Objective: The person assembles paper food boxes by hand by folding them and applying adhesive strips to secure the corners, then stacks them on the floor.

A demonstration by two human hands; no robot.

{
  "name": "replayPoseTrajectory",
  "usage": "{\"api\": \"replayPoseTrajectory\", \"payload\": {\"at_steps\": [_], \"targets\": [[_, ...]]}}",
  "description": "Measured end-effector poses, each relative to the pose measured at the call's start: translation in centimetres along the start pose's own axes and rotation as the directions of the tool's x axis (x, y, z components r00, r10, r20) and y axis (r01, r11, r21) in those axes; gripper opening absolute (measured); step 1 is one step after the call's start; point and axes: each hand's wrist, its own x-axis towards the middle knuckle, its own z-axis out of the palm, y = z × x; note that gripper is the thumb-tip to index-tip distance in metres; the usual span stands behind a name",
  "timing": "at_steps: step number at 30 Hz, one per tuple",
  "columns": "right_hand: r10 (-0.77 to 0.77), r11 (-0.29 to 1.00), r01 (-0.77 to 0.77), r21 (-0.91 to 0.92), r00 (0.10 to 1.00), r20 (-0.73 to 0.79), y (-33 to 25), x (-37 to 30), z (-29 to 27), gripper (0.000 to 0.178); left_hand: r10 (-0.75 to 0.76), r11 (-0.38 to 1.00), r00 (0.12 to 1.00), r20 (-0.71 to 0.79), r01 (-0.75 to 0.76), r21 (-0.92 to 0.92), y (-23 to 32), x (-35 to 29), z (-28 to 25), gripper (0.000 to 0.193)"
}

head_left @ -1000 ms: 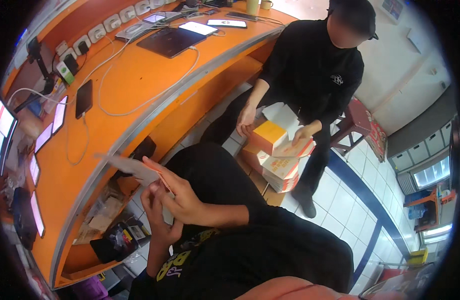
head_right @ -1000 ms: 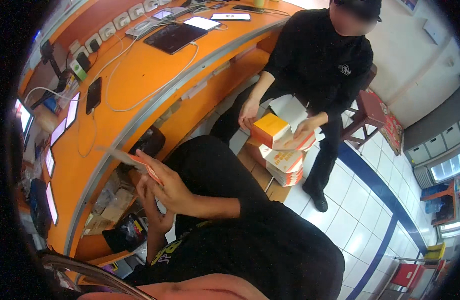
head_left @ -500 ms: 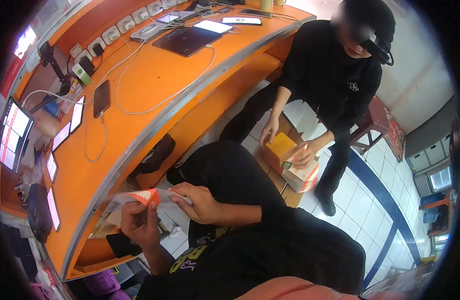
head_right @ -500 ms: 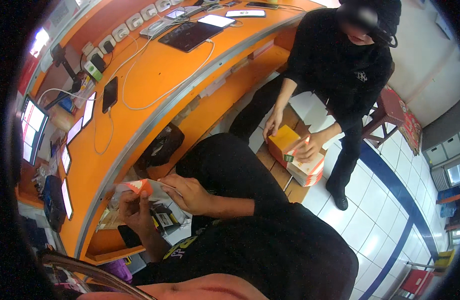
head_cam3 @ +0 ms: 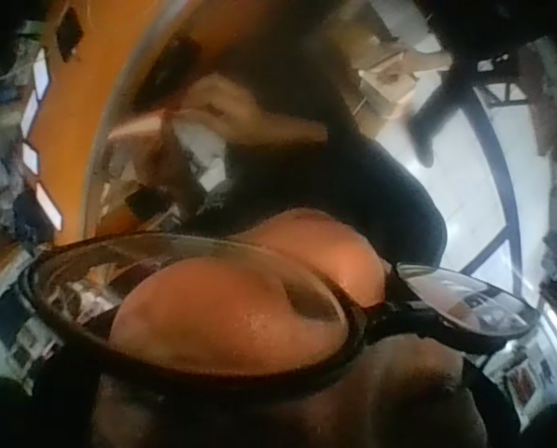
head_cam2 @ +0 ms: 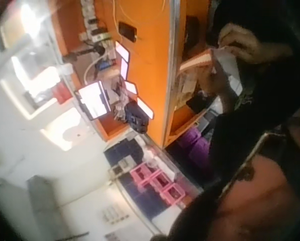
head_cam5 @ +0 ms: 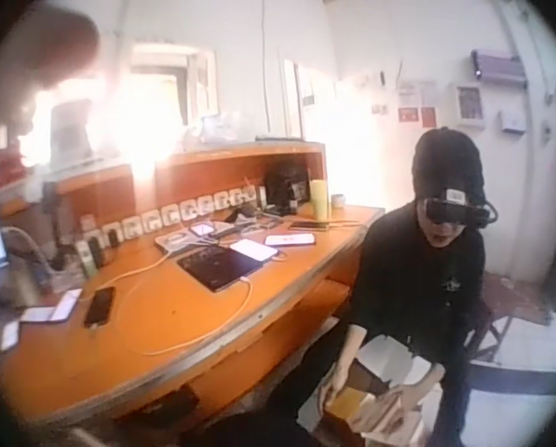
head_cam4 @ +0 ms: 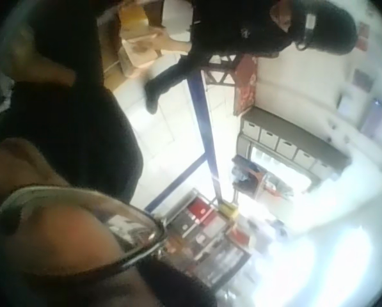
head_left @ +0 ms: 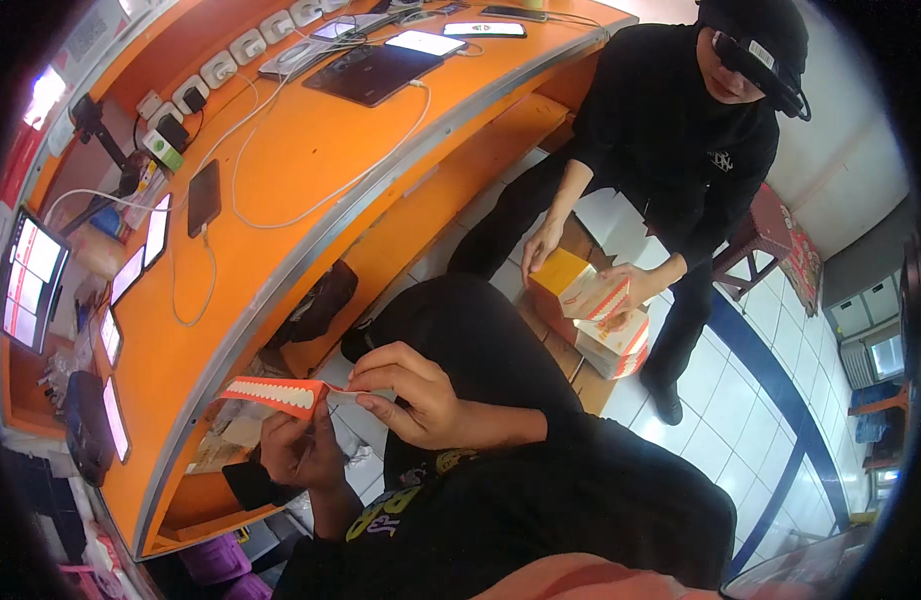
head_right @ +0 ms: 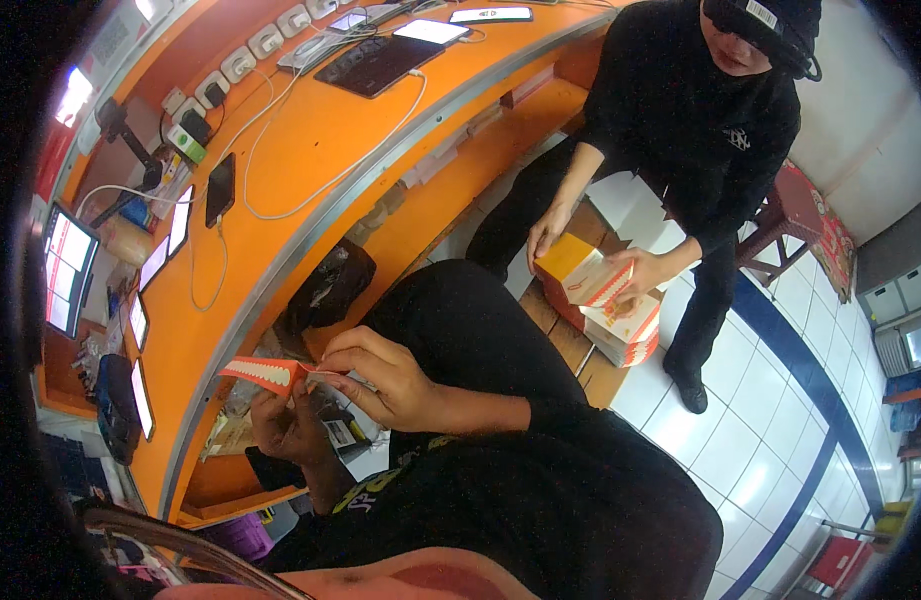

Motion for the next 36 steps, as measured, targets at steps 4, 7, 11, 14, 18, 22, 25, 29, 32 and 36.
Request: {"api": "replayPoseTrajectory", "payload": {"at_steps": [4,7,11,14,18,22,25,29,32,36], "targets": [[0.006,1.000,-0.006,0.023,1.000,0.005,0.1,0.1,-0.3,0.017,-0.084,0.995,0.996,-0.032,0.082,-0.057,0.4,0.2,0.6,0.017],[0.008,1.000,-0.009,-0.015,1.000,-0.016,0.0,0.6,-0.3,0.018,-0.041,0.999,0.999,-0.012,0.041,-0.022,0.0,-0.2,0.4,0.019],[0.017,0.992,-0.025,-0.121,0.998,-0.061,0.9,1.4,-1.2,0.019,-0.091,0.996,0.996,0.003,0.091,-0.014,-0.4,-0.6,1.7,0.022],[0.010,0.941,-0.059,-0.334,0.989,-0.146,3.2,2.6,-3.2,0.017,-0.238,0.945,0.968,-0.085,0.210,-0.253,0.7,0.1,3.1,0.025],[0.528,0.665,-0.633,-0.397,0.774,-0.350,8.9,3.4,-7.5,0.024,0.222,0.959,0.840,0.495,-0.096,-0.267,3.0,1.9,5.5,0.024],[0.648,0.517,-0.703,-0.488,0.694,-0.314,16.0,2.5,-9.4,0.035,0.350,0.861,0.606,0.714,0.091,-0.500,7.4,1.4,10.2,0.024],[0.790,0.413,-0.736,-0.537,0.583,-0.191,18.1,3.1,-8.7,0.041,0.394,0.842,0.490,0.777,0.147,-0.519,10.3,-0.4,13.2,0.022],[0.819,0.370,-0.673,-0.640,0.561,-0.117,19.2,3.3,-7.6,0.048,0.393,0.849,0.491,0.778,0.131,-0.512,12.9,-1.7,14.7,0.028],[0.831,0.428,-0.691,-0.583,0.555,-0.048,22.1,2.7,-8.5,0.048,0.356,0.852,0.419,0.835,0.223,-0.475,13.8,-0.8,14.6,0.025],[0.908,0.403,-0.823,-0.400,0.414,0.064,22.8,3.0,-8.3,0.046,0.390,0.772,0.437,0.810,0.323,-0.547,13.0,0.0,14.5,0.022]]}}
